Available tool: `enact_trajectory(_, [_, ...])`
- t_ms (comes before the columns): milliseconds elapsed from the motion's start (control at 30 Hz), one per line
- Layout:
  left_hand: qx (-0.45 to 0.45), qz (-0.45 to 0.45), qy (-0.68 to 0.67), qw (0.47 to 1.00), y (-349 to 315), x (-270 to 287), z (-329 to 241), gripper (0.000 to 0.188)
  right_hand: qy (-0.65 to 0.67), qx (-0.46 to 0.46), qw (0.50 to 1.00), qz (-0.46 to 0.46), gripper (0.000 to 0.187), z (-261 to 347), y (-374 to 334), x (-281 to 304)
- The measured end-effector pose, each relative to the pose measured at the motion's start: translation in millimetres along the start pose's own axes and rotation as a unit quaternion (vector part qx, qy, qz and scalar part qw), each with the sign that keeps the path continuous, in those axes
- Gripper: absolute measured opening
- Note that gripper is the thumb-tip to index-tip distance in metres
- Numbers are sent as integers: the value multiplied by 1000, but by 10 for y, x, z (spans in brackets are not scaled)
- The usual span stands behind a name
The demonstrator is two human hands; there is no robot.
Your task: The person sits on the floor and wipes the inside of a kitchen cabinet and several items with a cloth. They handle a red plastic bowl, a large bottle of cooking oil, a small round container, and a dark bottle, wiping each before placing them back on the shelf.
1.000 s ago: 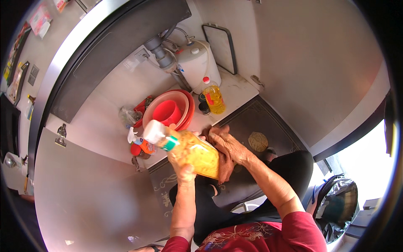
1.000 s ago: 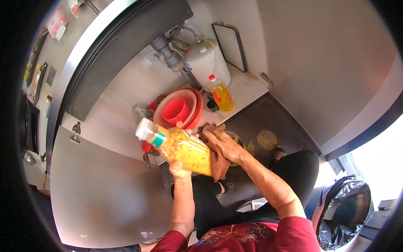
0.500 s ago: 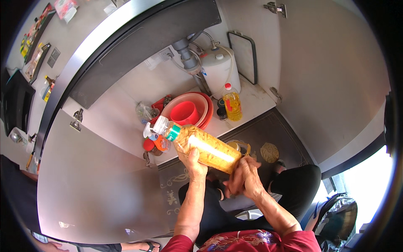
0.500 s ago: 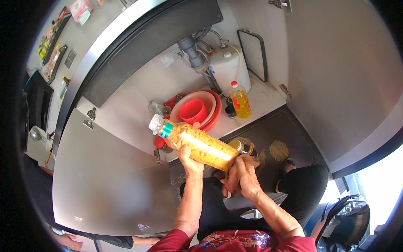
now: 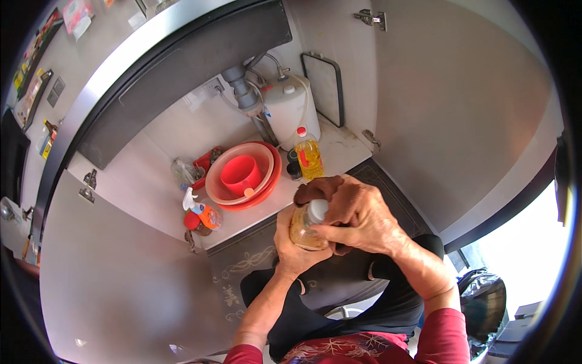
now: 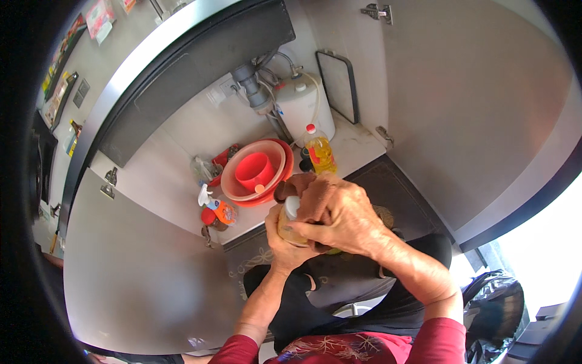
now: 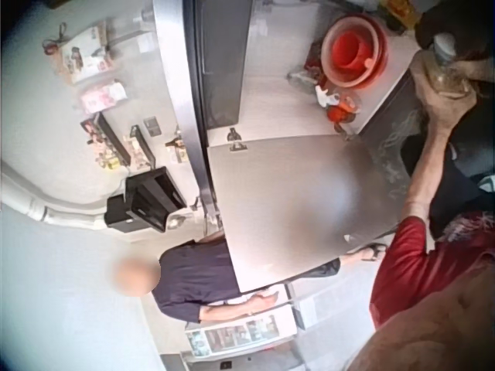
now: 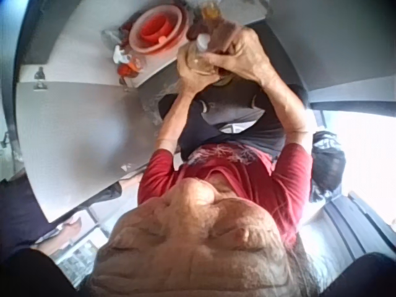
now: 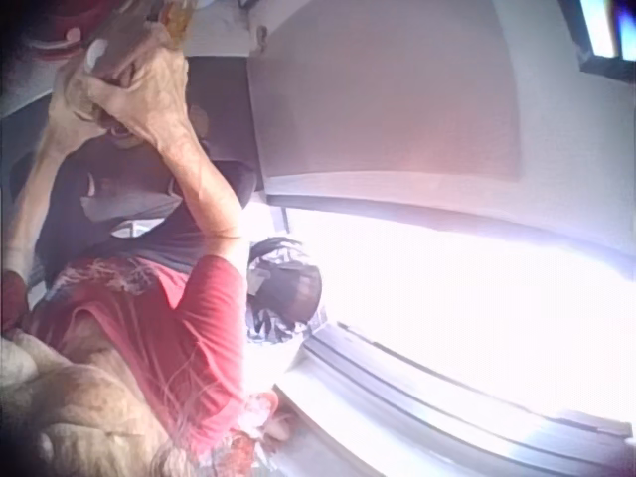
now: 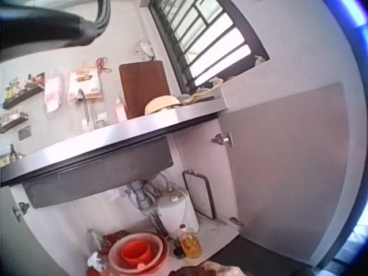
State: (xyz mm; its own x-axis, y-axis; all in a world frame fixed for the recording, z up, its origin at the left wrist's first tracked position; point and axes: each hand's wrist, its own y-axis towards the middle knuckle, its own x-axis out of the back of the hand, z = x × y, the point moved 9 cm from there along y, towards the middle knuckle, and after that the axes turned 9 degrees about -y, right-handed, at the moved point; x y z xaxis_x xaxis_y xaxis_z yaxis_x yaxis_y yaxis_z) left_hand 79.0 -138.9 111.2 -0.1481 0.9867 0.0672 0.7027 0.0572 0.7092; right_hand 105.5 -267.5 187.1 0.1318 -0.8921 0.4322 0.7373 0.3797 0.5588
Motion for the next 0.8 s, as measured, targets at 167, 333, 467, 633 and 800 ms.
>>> enact_trajectory(167, [42, 106, -64, 991, -50, -390, 203, 103, 22, 16, 1000, -2, 16, 57, 9, 259])
enact_trajectory(333, [129, 149, -116, 974, 83, -579, 434, 118, -43, -7, 999, -13, 19, -291, 4, 576])
enact_trajectory(467, [251, 119, -35, 960, -3, -254, 701, 83, -154, -93, 982, -56, 20, -805, -169, 773])
enact_trajectory(633, [423, 23, -134, 896, -302, 192, 909, 46, -260, -224, 938, -45, 30, -1602, -266, 728])
enact_trajectory(800, [434, 14, -98, 895, -423, 551, 911, 39, -265, -326, 906, -51, 34, -2494, -111, 690])
